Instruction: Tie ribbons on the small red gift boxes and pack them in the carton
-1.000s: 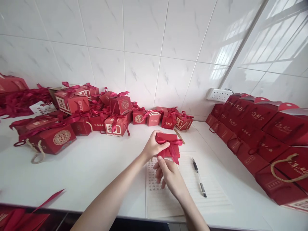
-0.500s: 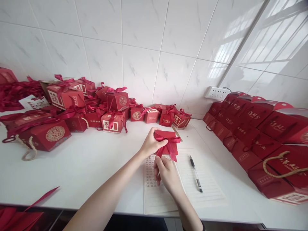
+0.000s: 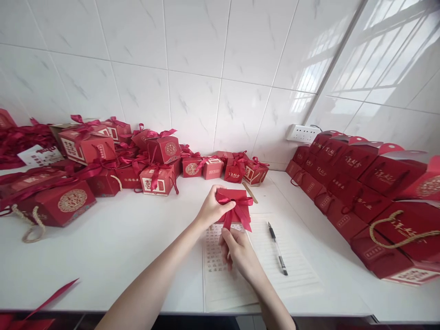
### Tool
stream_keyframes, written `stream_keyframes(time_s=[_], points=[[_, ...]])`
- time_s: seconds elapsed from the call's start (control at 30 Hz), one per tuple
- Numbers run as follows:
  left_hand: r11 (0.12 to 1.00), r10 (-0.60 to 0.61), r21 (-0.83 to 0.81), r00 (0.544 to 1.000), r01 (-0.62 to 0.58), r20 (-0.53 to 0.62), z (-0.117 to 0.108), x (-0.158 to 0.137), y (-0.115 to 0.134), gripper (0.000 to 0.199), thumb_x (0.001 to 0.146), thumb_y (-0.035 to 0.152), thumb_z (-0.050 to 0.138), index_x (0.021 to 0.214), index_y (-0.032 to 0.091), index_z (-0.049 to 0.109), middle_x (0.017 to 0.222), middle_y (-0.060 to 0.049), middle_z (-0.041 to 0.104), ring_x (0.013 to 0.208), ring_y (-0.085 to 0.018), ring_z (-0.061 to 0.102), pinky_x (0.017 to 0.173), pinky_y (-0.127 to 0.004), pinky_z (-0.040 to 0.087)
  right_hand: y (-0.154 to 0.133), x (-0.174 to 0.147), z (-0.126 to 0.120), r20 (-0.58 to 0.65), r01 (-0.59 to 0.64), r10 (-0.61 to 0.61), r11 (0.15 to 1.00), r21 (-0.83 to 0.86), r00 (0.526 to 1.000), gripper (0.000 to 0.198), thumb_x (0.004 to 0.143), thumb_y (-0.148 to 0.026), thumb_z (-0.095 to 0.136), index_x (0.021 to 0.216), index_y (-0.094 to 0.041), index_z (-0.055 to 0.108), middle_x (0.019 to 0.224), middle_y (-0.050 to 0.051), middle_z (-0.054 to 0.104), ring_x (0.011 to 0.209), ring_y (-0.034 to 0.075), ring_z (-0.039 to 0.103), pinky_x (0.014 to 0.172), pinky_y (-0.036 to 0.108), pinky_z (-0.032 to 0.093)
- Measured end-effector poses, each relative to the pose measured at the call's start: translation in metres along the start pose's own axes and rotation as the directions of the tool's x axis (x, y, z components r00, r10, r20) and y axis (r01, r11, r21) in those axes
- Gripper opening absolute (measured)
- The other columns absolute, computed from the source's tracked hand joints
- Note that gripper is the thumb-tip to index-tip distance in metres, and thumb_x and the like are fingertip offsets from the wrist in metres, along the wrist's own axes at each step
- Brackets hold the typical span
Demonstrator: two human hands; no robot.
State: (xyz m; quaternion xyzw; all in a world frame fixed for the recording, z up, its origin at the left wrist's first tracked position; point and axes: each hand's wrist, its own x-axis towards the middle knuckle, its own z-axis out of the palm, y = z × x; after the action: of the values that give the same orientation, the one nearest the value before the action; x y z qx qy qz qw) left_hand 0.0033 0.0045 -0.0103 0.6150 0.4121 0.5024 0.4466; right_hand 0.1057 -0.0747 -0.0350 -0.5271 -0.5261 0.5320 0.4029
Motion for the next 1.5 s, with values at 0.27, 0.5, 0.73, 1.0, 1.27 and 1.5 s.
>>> stream_keyframes(time_s=[0.27,0.5,0.73,1.0,1.27,1.5], points=[[0.999,0.017,0.037,1.000,-0.017,-0.020,-0.001,0.004,-0.005,0.042,0.067,0.028,0.069,0.101,0.020,0.045,0.090,0.000,0.061,0.085,-0.016,0.061,0.082,-0.030,0.046,-0.004,0.004,0.006,-0.103,0.065,-0.066,0.998,-0.017,0.992,0.039,0.082,-0.053,0.040,0.064,-0.019,0.042,0.043,-0.006,0.043,0.033,0.006,0.040,0.030,0.015,0.033],[0.999,0.018,0.043,1.000,-0.018,-0.012,-0.001,0.002,-0.003,0.041,0.067,0.026,0.068,0.101,0.020,0.045,0.084,0.001,0.062,0.082,-0.016,0.062,0.078,-0.029,0.047,0.001,0.004,0.011,-0.092,0.082,-0.085,0.996,-0.042,0.992,0.039,0.083,-0.051,0.037,0.062,-0.019,0.041,0.042,-0.006,0.043,0.031,0.006,0.039,0.029,0.015,0.031],[0.998,0.011,0.054,1.000,-0.010,-0.009,0.000,0.002,-0.003,0.040,0.067,0.026,0.068,0.101,0.021,0.046,0.080,0.003,0.061,0.081,-0.017,0.063,0.079,-0.029,0.047,0.004,0.001,0.006,-0.048,0.054,-0.056,0.998,-0.044,0.997,0.042,0.083,-0.057,0.040,0.064,-0.019,0.041,0.045,-0.006,0.041,0.034,0.007,0.040,0.029,0.016,0.031],[0.999,-0.039,-0.022,0.999,0.039,0.018,0.001,0.003,-0.006,0.044,0.068,0.028,0.070,0.103,0.021,0.044,0.089,-0.001,0.065,0.086,-0.018,0.064,0.078,-0.030,0.049,-0.016,0.000,-0.063,-0.312,0.115,-0.213,0.946,-0.304,0.926,0.056,0.081,-0.069,0.041,0.068,-0.015,0.054,0.047,-0.003,0.043,0.040,0.007,0.039,0.036,0.017,0.029],[0.998,-0.056,-0.017,0.998,0.057,0.035,0.001,0.002,-0.005,0.044,0.069,0.030,0.069,0.104,0.022,0.043,0.089,0.001,0.065,0.081,-0.017,0.064,0.074,-0.029,0.050,-0.030,0.039,-0.093,-0.192,0.275,-0.356,0.895,-0.351,0.914,0.054,0.067,-0.068,0.059,0.084,-0.016,0.059,0.092,0.010,0.061,0.084,0.023,0.059,0.041,0.025,0.051],[0.999,-0.039,-0.017,0.999,0.039,0.032,0.000,0.001,-0.001,0.042,0.068,0.029,0.070,0.101,0.021,0.044,0.088,0.001,0.065,0.083,-0.017,0.064,0.075,-0.028,0.050,-0.035,0.059,-0.091,-0.217,0.338,-0.391,0.909,-0.243,0.895,0.055,0.063,-0.069,0.064,0.071,-0.015,0.061,0.089,0.011,0.067,0.089,0.024,0.062,0.086,0.040,0.050]])
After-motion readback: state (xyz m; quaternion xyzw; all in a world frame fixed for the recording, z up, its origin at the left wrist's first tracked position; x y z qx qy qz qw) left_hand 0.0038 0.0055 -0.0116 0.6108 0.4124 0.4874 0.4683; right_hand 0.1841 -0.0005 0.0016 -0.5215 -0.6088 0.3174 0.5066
